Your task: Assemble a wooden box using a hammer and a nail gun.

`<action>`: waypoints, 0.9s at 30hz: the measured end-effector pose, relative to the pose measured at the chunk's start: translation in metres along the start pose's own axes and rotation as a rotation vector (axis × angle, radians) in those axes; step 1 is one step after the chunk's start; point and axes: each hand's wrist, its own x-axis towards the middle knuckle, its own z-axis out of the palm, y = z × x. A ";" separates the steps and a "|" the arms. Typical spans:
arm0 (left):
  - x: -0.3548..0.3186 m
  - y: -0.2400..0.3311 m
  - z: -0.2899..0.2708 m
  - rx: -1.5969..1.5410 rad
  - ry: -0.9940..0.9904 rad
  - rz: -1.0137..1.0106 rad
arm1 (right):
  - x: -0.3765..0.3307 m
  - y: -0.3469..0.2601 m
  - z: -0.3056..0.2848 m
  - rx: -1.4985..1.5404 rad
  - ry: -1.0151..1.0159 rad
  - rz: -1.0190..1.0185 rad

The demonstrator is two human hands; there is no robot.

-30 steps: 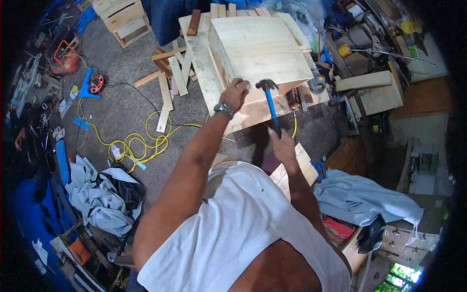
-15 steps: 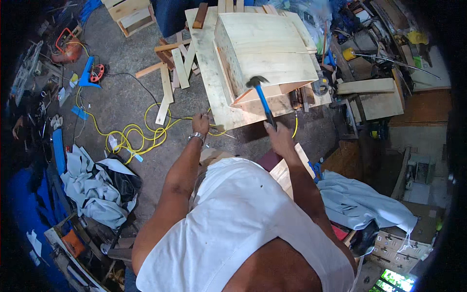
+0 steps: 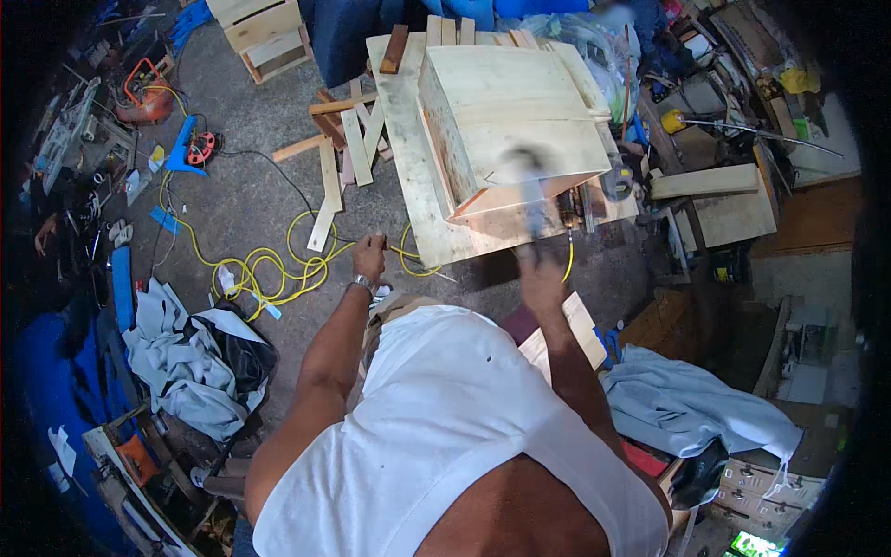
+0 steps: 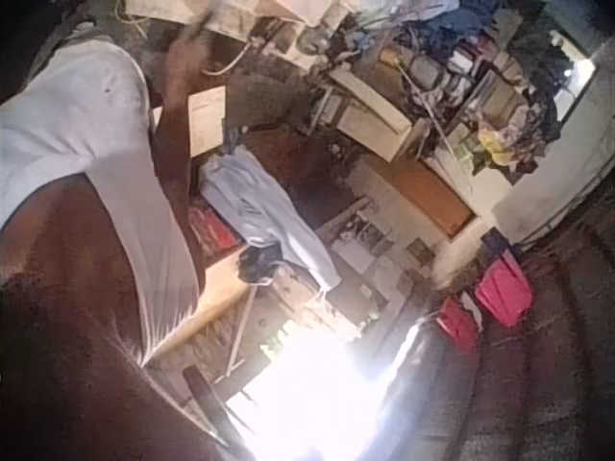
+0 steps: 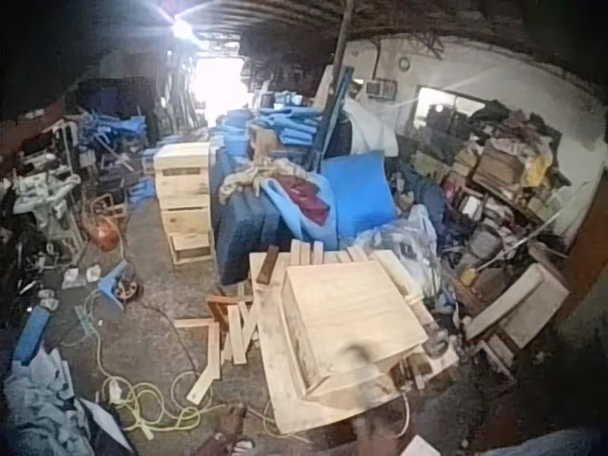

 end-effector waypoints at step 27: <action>-0.010 0.095 0.060 0.123 -0.134 0.586 | 0.072 -0.101 -0.180 1.210 0.352 -0.591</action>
